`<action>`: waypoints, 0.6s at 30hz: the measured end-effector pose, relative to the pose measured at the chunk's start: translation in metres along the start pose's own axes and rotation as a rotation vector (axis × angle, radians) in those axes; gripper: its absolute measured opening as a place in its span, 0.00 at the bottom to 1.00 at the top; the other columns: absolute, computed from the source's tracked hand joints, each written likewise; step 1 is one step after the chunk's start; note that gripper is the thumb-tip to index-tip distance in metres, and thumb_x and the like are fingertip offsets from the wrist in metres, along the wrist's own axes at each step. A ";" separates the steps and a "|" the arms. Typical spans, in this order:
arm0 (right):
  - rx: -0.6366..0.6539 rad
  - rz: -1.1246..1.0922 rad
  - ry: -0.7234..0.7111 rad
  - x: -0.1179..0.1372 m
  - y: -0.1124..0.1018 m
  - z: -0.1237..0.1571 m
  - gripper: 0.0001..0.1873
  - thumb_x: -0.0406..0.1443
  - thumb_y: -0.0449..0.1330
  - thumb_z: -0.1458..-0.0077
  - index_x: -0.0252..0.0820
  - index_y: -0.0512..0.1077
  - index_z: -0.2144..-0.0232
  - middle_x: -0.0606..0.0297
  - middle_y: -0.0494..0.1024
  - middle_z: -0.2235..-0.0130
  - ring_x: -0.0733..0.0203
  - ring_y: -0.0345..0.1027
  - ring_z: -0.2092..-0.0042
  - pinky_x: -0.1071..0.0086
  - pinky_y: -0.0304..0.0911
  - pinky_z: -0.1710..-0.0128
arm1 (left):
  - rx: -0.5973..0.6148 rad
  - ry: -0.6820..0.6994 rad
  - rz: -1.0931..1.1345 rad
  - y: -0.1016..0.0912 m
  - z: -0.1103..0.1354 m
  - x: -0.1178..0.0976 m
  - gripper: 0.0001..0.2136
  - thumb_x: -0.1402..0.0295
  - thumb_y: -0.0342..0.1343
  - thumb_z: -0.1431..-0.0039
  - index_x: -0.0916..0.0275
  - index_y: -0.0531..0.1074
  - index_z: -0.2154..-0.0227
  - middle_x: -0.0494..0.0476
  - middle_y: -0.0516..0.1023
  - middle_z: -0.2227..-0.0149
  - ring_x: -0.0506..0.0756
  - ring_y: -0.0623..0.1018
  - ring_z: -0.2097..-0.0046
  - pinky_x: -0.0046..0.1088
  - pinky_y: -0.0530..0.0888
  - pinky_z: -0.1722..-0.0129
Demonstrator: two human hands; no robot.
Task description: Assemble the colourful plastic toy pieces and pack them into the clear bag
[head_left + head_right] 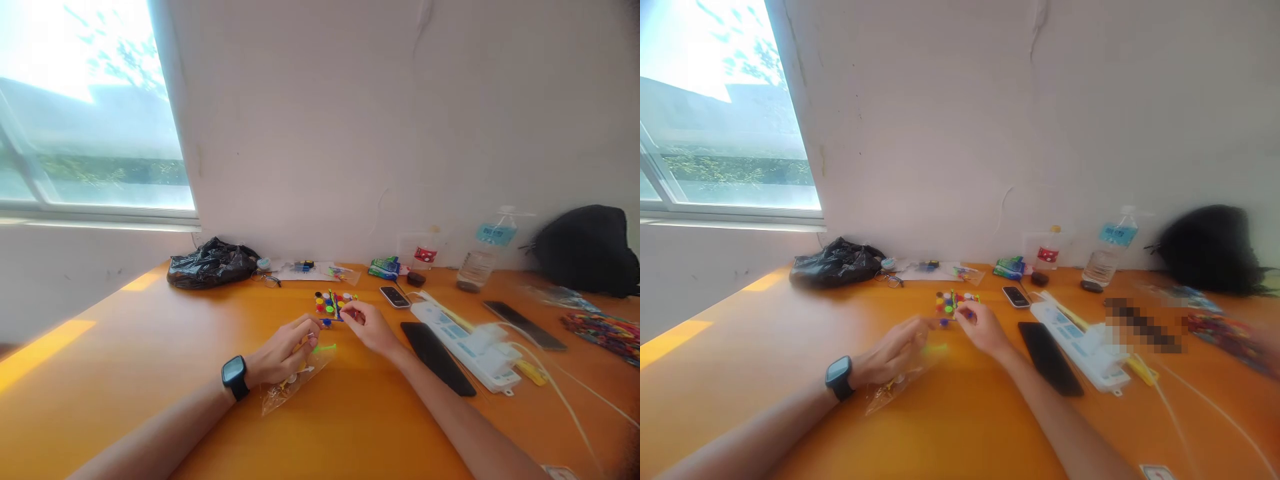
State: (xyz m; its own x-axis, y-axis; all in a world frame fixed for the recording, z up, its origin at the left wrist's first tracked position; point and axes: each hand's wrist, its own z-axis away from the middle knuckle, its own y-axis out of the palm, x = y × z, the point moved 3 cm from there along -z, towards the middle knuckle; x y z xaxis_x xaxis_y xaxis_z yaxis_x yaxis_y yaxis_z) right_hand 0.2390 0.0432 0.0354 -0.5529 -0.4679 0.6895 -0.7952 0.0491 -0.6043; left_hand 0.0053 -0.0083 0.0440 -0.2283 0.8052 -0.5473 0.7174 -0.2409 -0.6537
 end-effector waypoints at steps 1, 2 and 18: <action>-0.004 0.108 -0.008 -0.004 -0.001 0.001 0.13 0.43 0.59 0.38 0.42 0.77 0.63 0.60 0.80 0.63 0.56 0.71 0.64 0.65 0.63 0.63 | 0.001 -0.008 0.001 0.000 0.000 0.000 0.12 0.61 0.39 0.25 0.59 0.63 0.62 0.60 0.72 0.58 0.58 0.73 0.53 0.34 0.71 0.53; 0.006 0.196 -0.018 -0.006 0.000 0.002 0.12 0.42 0.58 0.37 0.42 0.78 0.61 0.59 0.80 0.61 0.55 0.72 0.62 0.64 0.63 0.61 | 0.000 -0.014 0.000 0.000 0.000 0.000 0.12 0.61 0.38 0.25 0.59 0.62 0.61 0.60 0.72 0.57 0.58 0.73 0.53 0.34 0.71 0.52; 0.135 0.276 0.002 -0.011 0.011 0.007 0.09 0.40 0.58 0.38 0.43 0.76 0.65 0.62 0.79 0.64 0.59 0.68 0.65 0.67 0.58 0.65 | -0.006 -0.046 -0.042 -0.001 0.000 0.002 0.13 0.62 0.36 0.25 0.59 0.63 0.61 0.58 0.71 0.59 0.55 0.70 0.60 0.33 0.69 0.56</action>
State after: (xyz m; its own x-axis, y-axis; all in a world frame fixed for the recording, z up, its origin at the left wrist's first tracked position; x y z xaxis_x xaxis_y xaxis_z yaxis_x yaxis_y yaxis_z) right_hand 0.2379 0.0423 0.0186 -0.7441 -0.4517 0.4923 -0.5746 0.0567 -0.8165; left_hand 0.0040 -0.0067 0.0436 -0.2879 0.7888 -0.5430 0.7105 -0.2043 -0.6734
